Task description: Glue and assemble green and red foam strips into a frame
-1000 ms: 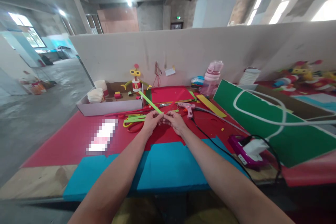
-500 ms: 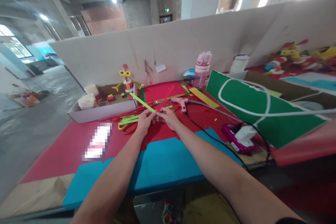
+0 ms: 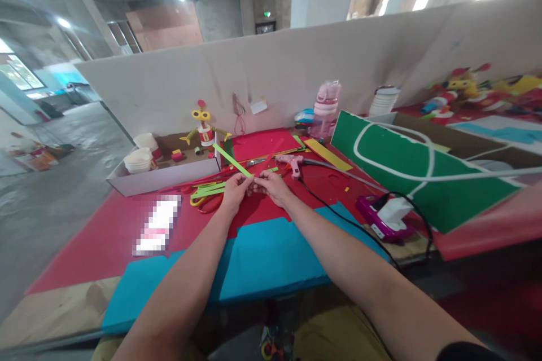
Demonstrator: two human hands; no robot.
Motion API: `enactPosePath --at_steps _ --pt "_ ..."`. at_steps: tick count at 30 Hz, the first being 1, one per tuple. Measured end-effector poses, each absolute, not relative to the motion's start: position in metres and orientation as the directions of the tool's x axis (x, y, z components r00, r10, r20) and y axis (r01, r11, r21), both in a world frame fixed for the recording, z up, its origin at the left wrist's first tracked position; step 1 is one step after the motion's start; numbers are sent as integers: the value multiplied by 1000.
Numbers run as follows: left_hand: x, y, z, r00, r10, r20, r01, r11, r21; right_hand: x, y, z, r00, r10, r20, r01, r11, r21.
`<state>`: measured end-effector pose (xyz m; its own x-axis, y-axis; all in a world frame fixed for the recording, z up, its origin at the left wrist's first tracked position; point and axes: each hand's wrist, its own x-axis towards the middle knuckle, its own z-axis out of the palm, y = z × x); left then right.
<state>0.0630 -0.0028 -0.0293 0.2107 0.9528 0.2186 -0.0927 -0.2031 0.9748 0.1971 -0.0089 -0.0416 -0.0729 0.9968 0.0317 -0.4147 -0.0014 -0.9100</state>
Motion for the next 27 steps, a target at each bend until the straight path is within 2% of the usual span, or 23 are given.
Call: enactPosePath --at_steps 6,11,15,17,21,27 --pt "64 -4 -27 215 956 197 -77 -185 980 195 -8 -42 -39 998 43 -430 22 -903" --pt "47 -22 -14 47 957 286 140 -289 947 192 -10 -40 -50 996 77 -422 49 -905" --pt "38 -34 1 29 941 338 222 -336 916 189 -14 -36 -95 989 115 -398 68 -915" --pt "41 -33 4 25 941 337 200 -335 921 189 -15 -35 -90 987 135 -398 89 -913" --pt "55 -25 -10 67 958 278 -16 -278 960 188 -15 -35 -72 990 121 -433 78 -898" --pt "68 -18 -32 60 951 303 69 -307 949 186 -15 -39 -105 991 84 -411 34 -911"
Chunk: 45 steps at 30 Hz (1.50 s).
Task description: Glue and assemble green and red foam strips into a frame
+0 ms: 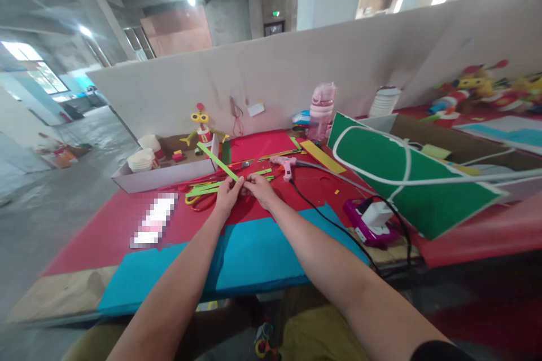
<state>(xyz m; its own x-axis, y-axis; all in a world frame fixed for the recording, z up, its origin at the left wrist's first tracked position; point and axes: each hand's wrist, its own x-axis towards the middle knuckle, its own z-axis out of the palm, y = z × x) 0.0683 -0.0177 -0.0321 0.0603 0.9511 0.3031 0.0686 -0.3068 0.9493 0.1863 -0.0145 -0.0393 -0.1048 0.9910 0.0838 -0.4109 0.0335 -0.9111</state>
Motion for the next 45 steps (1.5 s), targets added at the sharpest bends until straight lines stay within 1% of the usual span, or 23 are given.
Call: enactPosePath --at_steps 3,7,13,20,24,28,31,33,36,40,45 --pt "76 -13 -31 64 949 308 40 -311 949 189 -13 -40 -48 997 66 -455 37 -890" --pt "81 -10 -27 80 948 309 -7 -310 951 193 -11 -42 38 997 72 -491 81 -867" --pt "72 -8 -30 97 946 309 -26 -308 951 193 -12 -42 -39 998 48 -466 24 -885" --pt "75 -5 -31 128 943 306 -31 -305 952 193 -11 -41 96 993 69 -504 108 -857" --pt "75 -4 -33 108 955 277 -5 -278 961 194 -12 -39 107 993 58 -467 102 -879" --pt "71 -1 -34 60 951 303 49 -306 951 196 -13 -36 76 996 46 -424 74 -903" --pt "69 -2 -35 92 949 301 57 -307 950 198 -14 -35 68 995 72 -377 92 -922" --pt "69 -2 -36 125 951 282 26 -287 958 199 -14 -34 68 995 73 -349 92 -933" --pt "69 -2 -37 145 959 246 -74 -237 969 200 -14 -35 65 996 69 -327 87 -941" --pt "71 0 -38 190 962 198 -217 -155 964 200 -12 -37 109 988 109 -280 136 -950" --pt "71 -2 -36 276 957 88 -318 4 948 201 -9 -39 104 987 126 -271 150 -951"
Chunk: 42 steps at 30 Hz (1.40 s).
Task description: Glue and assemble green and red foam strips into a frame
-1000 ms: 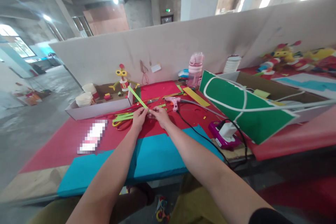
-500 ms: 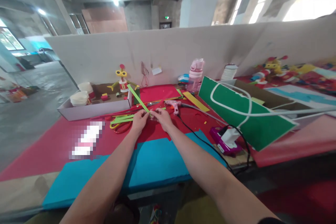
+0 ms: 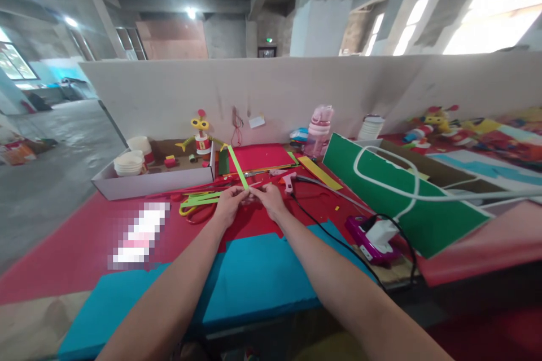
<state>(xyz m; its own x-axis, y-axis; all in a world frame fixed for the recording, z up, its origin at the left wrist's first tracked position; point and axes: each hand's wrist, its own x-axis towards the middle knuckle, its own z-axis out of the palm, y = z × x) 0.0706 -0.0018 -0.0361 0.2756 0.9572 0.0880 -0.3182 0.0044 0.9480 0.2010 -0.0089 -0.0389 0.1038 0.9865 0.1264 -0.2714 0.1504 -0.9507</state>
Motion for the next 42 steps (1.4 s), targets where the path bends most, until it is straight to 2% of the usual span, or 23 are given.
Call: enactPosePath --at_steps 3,8,14,19,24,30,42 --pt "68 -4 -34 286 956 63 -342 40 939 200 -9 -39 110 989 96 -291 124 -949" --pt "64 -6 -33 242 966 94 -336 -7 942 197 -11 -39 79 991 107 -303 126 -945" --pt "64 -7 -32 250 963 103 -352 -9 936 198 -9 -42 122 977 175 -179 195 -964" --pt "66 -8 -32 260 960 109 -325 -19 945 198 -10 -39 128 978 164 -237 191 -953" --pt "66 -8 -34 217 970 105 -265 -45 963 198 -11 -38 143 967 212 -99 227 -969" --pt "67 -8 -34 205 972 119 -228 -71 971 198 -13 -38 125 970 210 -117 225 -967" --pt "67 -9 -32 172 970 169 -146 -145 979 200 -12 -36 212 938 276 130 253 -959"
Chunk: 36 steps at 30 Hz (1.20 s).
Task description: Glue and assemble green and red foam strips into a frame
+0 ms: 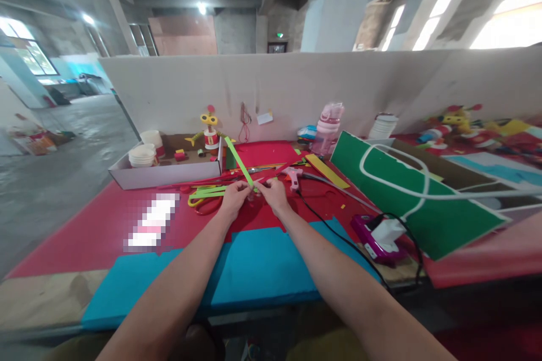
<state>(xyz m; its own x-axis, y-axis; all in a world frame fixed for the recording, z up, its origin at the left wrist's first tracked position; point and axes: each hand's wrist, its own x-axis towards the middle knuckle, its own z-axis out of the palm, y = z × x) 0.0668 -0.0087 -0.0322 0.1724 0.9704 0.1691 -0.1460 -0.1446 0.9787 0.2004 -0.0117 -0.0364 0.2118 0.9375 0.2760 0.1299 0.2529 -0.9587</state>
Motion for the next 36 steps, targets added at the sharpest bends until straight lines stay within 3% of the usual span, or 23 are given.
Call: enactPosePath --at_steps 6,11,14,20,36 --pt "65 -7 -33 161 973 167 -153 -143 978 203 -17 -28 229 931 285 135 259 -956" --pt "64 -7 -31 196 972 128 -225 -82 971 205 -15 -26 -8 981 195 -293 184 -938" --pt "64 -9 -30 198 973 115 -234 -67 970 205 -13 -29 -31 992 123 -417 100 -904" --pt "64 -8 -33 207 970 129 -231 -80 970 202 -11 -38 -19 998 62 -427 48 -903" --pt "64 -6 -40 208 971 116 -309 -47 950 198 -14 -36 2 995 103 -321 98 -942"
